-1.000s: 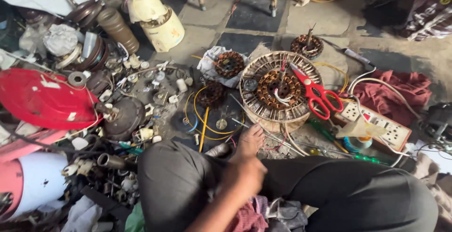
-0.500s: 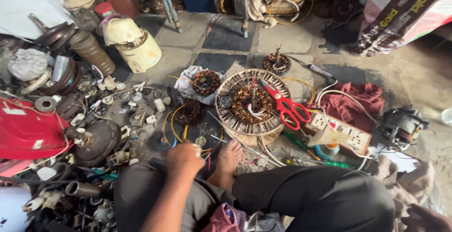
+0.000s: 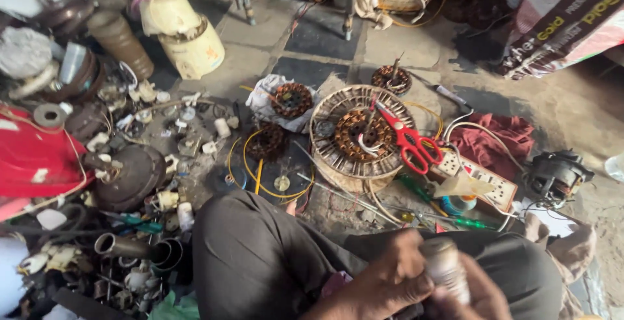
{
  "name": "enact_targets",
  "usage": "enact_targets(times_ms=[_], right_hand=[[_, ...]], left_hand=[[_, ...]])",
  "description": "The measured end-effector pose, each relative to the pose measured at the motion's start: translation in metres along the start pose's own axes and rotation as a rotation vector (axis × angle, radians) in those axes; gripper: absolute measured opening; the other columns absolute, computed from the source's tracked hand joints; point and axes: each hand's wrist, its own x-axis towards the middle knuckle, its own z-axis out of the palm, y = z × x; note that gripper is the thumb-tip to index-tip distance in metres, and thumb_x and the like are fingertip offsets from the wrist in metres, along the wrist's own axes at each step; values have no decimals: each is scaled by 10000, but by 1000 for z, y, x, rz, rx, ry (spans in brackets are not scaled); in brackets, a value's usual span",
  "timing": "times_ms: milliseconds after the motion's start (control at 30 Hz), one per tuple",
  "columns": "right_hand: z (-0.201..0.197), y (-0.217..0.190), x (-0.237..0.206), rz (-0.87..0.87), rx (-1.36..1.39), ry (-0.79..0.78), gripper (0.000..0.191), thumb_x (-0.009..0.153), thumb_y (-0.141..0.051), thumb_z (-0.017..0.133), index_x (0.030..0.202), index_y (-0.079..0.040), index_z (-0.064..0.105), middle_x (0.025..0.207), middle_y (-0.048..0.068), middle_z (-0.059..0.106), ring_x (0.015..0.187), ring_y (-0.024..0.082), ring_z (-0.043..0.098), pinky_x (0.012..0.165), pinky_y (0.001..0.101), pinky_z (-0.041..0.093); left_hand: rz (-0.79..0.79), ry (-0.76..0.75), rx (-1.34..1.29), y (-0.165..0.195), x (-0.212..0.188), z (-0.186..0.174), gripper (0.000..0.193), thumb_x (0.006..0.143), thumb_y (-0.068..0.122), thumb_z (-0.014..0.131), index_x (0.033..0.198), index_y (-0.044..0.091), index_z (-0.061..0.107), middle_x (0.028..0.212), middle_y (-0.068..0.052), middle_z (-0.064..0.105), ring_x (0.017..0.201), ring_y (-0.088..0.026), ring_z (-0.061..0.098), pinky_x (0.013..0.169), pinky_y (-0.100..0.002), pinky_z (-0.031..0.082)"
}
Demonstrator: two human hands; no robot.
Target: The person sits on the floor and winds copper wire by hand around the slots of a fan motor stator, pressing each turn into place. They then pick up red-handled scissors and trim the excess wire ends from the wound coil.
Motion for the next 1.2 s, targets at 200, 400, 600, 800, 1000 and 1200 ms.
enact_targets(times_ms=[200,400,600,800,1000,1200], right_hand=[[18,-40,36,-170,218,306,424,1139,-210,566,1441,77,487,1022,181,603,888,295,596,723,416,490],[93,-64,77,-292,140,394,381,1129,-238,575,1385,31,492,1026,168,613,911,298,609,775,421,502],[60,-78,93,-327,86,510,400,1074,-281,602,1375,-33,514,1011,165,653,912,311,650,789,434,530],[-7,-85,86,-301,-93,731,423,1020,-324,628,1365,-97,536,997,162,694,913,324,691,803,446,559],[-54,-65,130,-91,-632,910,451,965,-367,655,1354,-161,558,982,159,734,913,337,733,817,459,587],[63,19,181,354,-1526,86,489,977,-408,580,1453,-306,528,1022,141,764,950,343,763,861,474,601]], left_hand=[[0,78,515,43,-37,-74,231,1035,239,656,1138,44,724,950,-132,749,912,-267,725,793,-375,567],[181,90,638,102,-43,-146,125,1020,142,622,1095,73,696,947,-141,744,903,-336,737,797,-416,576],[168,-14,276,145,33,-131,162,1076,133,596,1188,74,698,818,-77,655,743,-175,608,675,-299,502],[213,-57,187,201,30,-196,200,1058,75,635,1229,42,733,919,-6,708,716,-30,513,614,-226,433],[-5,539,1161,236,-27,-270,204,913,219,749,1098,165,816,837,-8,829,700,-114,738,623,-285,597],[7,275,1329,130,-16,-238,168,825,276,763,975,224,816,843,-44,778,725,-243,781,625,-396,602]])
